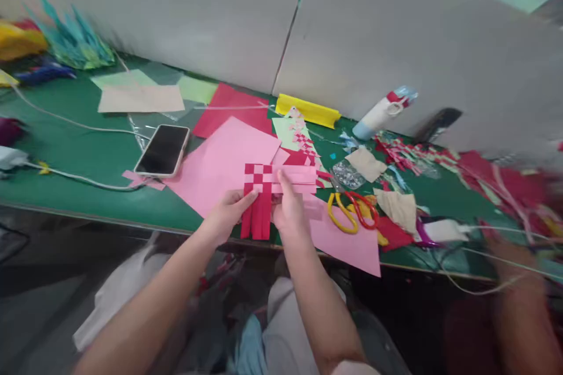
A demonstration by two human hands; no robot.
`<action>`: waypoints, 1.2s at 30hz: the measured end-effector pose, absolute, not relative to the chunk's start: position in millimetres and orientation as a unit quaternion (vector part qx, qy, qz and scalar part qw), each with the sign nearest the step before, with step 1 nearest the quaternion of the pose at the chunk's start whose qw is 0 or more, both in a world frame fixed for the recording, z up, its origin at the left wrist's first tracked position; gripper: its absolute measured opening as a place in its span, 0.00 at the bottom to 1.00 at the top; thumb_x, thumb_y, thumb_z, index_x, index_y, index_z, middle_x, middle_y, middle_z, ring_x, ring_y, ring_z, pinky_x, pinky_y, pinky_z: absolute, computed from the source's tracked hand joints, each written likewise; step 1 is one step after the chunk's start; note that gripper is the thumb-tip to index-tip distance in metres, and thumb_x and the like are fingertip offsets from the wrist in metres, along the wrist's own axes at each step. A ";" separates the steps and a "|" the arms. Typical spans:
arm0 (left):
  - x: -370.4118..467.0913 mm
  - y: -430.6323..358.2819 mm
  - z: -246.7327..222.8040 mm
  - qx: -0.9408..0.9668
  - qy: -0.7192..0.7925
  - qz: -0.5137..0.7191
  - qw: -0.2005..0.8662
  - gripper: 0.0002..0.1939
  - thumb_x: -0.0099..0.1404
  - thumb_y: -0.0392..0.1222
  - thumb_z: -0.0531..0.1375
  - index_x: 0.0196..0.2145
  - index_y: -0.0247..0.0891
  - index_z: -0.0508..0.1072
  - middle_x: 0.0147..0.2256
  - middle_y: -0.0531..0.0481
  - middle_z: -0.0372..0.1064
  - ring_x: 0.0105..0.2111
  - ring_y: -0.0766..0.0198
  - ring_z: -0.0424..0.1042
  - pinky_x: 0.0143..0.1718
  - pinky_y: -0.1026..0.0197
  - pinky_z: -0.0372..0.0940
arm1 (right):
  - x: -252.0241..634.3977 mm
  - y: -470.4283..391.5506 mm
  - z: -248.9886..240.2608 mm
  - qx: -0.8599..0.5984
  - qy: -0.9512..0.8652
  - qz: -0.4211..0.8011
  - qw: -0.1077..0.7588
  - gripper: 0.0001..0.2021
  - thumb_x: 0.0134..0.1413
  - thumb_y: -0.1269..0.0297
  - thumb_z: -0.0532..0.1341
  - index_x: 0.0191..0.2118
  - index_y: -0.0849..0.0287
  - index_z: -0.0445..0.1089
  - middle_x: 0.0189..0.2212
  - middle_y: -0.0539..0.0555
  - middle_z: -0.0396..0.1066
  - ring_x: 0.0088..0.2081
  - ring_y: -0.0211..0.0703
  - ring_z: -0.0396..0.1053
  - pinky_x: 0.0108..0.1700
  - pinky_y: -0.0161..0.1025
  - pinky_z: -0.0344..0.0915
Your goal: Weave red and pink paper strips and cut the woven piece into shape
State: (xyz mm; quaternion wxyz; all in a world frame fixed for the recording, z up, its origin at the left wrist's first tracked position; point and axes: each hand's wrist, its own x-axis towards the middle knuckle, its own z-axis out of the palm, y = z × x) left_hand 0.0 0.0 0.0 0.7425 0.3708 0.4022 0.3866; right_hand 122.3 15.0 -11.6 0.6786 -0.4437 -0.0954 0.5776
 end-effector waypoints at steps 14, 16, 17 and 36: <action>-5.4 -1.7 -2.9 0.408 0.385 0.346 0.752 0.19 0.57 0.55 0.65 0.34 0.34 0.78 0.29 0.48 0.76 0.28 0.67 0.72 0.31 0.66 0.67 | 122.4 12.6 -8.8 -0.480 -0.121 0.557 0.667 0.16 0.39 0.56 0.71 0.34 0.59 0.73 0.23 0.49 0.75 0.23 0.41 0.71 0.25 0.37 0.68; -5.8 -0.2 -2.2 0.427 0.387 0.374 0.726 0.18 0.57 0.55 0.65 0.31 0.35 0.77 0.24 0.52 0.72 0.22 0.72 0.66 0.23 0.69 0.60 | 122.6 13.2 -9.5 -0.468 -0.122 0.558 0.674 0.16 0.38 0.58 0.72 0.34 0.60 0.73 0.27 0.50 0.77 0.26 0.42 0.73 0.28 0.38 0.70; -6.5 0.9 -1.8 0.430 0.391 0.387 0.716 0.17 0.56 0.55 0.65 0.30 0.35 0.76 0.22 0.54 0.70 0.19 0.74 0.63 0.19 0.70 0.56 | 123.0 13.4 -9.8 -0.465 -0.121 0.560 0.675 0.16 0.38 0.58 0.72 0.33 0.60 0.73 0.27 0.51 0.77 0.27 0.42 0.73 0.29 0.39 0.71; -4.6 2.6 -7.6 0.348 0.346 0.443 0.750 0.17 0.51 0.41 0.70 0.39 0.34 0.78 0.35 0.45 0.78 0.35 0.59 0.77 0.43 0.56 0.71 | 128.6 14.0 -16.1 -0.472 -0.265 0.547 0.639 0.17 0.32 0.58 0.75 0.26 0.59 0.69 0.19 0.45 0.68 0.20 0.34 0.64 0.23 0.33 0.62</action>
